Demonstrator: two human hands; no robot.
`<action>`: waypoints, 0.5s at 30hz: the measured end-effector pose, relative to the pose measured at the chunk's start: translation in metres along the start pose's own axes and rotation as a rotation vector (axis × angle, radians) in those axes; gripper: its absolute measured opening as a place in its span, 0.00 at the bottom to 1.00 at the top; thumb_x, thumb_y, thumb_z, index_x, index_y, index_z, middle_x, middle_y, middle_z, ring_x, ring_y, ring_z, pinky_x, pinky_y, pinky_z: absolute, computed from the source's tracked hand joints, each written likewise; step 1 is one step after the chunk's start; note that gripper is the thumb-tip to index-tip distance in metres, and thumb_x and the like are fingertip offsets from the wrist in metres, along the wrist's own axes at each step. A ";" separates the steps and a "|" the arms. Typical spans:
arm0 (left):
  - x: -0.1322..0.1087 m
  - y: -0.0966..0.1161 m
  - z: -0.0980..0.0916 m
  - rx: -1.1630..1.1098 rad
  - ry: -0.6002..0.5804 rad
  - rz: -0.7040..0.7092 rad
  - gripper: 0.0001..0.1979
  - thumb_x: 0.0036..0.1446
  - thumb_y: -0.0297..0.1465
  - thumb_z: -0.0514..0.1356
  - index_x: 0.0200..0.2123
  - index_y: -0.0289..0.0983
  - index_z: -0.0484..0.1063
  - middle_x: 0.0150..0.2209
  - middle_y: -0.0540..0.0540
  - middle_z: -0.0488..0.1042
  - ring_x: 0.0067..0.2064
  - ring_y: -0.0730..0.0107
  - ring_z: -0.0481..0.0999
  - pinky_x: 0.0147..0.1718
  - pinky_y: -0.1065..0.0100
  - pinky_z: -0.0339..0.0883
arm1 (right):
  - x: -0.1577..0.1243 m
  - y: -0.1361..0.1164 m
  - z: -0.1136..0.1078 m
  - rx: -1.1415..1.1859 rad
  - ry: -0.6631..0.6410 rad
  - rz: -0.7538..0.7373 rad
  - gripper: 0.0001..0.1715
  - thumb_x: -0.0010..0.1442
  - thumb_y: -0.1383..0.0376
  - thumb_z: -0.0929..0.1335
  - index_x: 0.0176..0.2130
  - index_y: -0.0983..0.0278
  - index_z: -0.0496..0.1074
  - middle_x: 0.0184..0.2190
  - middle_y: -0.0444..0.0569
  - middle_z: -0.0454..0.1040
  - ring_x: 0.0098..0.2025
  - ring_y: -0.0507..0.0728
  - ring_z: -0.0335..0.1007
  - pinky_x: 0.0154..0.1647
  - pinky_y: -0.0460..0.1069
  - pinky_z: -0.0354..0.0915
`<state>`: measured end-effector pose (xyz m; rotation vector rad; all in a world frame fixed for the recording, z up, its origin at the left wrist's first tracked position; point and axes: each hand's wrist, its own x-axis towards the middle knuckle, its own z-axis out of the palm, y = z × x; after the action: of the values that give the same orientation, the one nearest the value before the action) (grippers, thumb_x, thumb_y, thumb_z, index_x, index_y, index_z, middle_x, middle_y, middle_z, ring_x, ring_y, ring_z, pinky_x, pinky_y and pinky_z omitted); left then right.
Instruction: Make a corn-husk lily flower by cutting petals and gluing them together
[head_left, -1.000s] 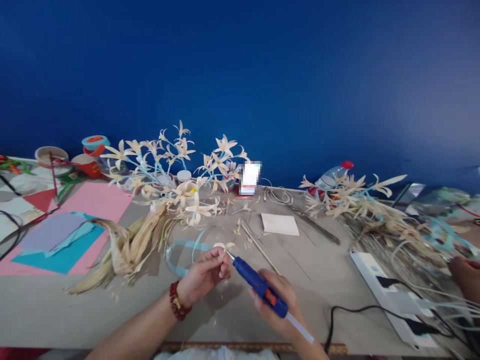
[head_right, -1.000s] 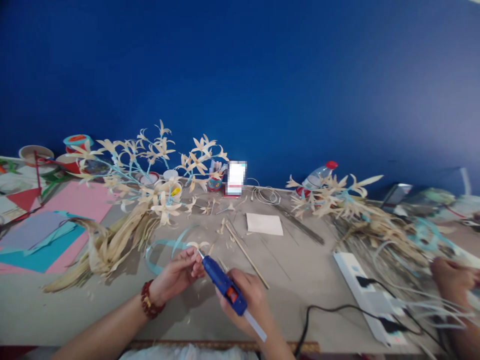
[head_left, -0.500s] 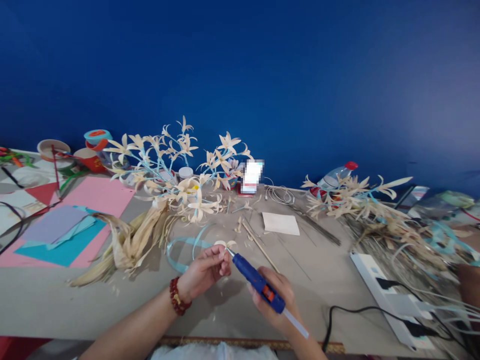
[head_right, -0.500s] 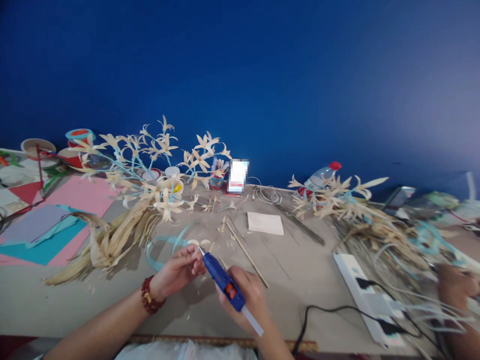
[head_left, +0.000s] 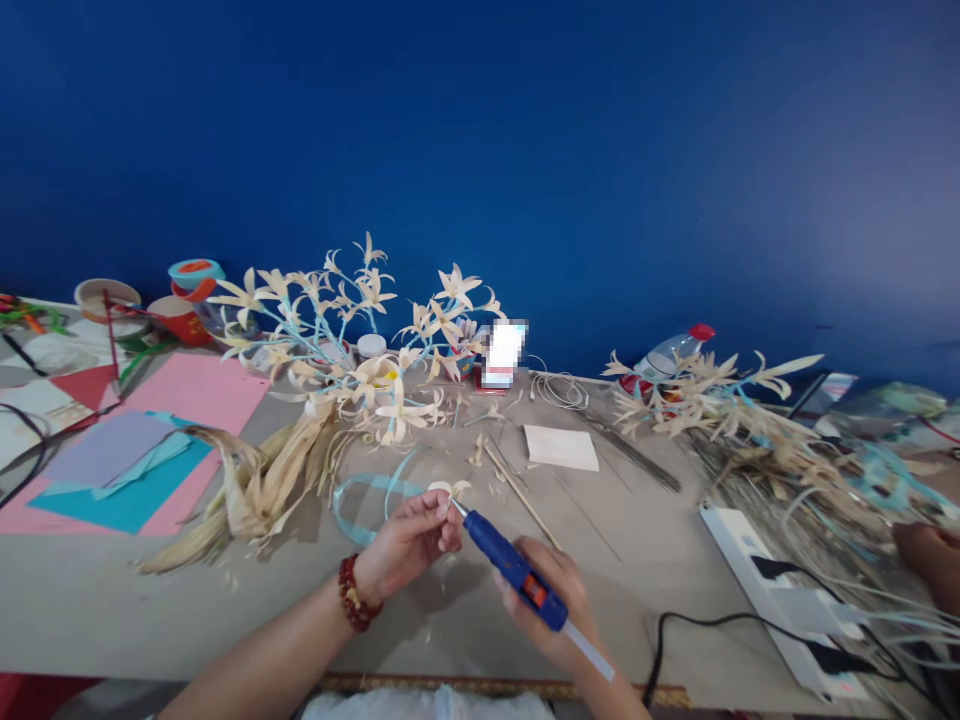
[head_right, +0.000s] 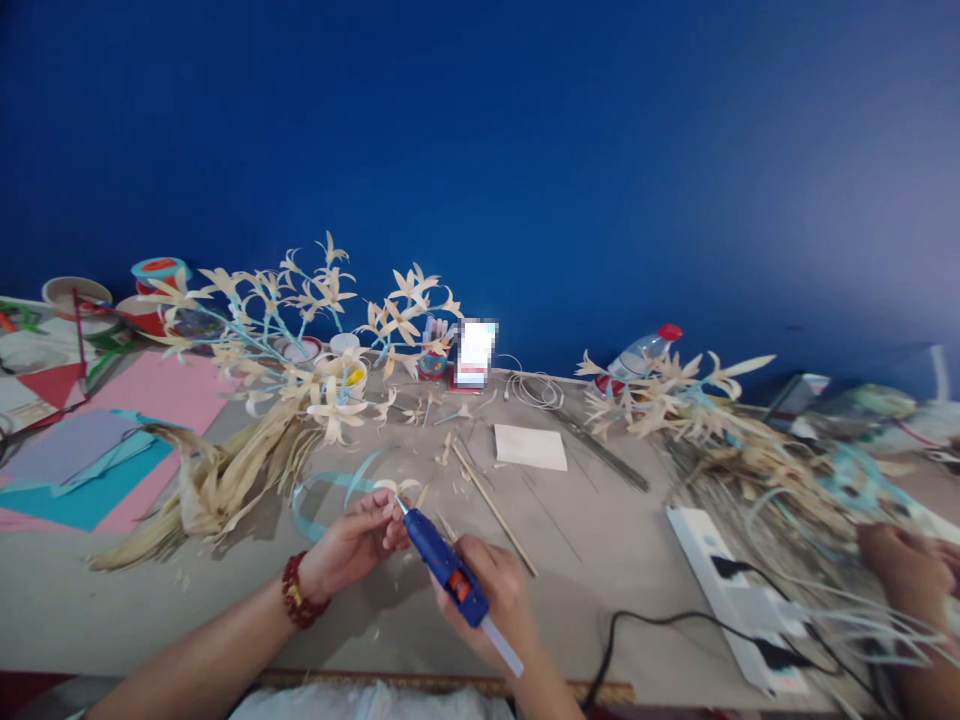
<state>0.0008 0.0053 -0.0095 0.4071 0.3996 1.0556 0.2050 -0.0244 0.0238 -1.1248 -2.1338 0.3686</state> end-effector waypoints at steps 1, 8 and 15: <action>0.000 0.000 0.000 -0.002 -0.004 -0.001 0.08 0.53 0.29 0.65 0.27 0.32 0.71 0.21 0.50 0.68 0.23 0.77 0.65 0.29 0.70 0.57 | 0.000 0.000 0.000 -0.007 0.011 -0.003 0.04 0.59 0.63 0.64 0.32 0.61 0.64 0.22 0.44 0.70 0.23 0.54 0.69 0.25 0.47 0.62; 0.000 0.001 0.001 -0.014 -0.017 0.000 0.07 0.54 0.29 0.65 0.28 0.32 0.72 0.21 0.50 0.68 0.23 0.77 0.64 0.29 0.71 0.57 | 0.001 0.000 -0.002 -0.009 0.000 -0.014 0.05 0.59 0.62 0.63 0.32 0.61 0.63 0.22 0.44 0.70 0.22 0.54 0.69 0.25 0.47 0.62; 0.000 -0.001 -0.001 -0.016 -0.015 0.005 0.07 0.54 0.29 0.64 0.27 0.32 0.72 0.21 0.49 0.68 0.24 0.76 0.65 0.29 0.70 0.57 | 0.001 -0.002 -0.002 -0.020 0.001 -0.021 0.05 0.60 0.62 0.63 0.33 0.61 0.63 0.22 0.43 0.69 0.23 0.54 0.69 0.26 0.46 0.62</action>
<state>0.0012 0.0049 -0.0108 0.4015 0.3772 1.0594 0.2046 -0.0251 0.0271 -1.1129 -2.1509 0.3384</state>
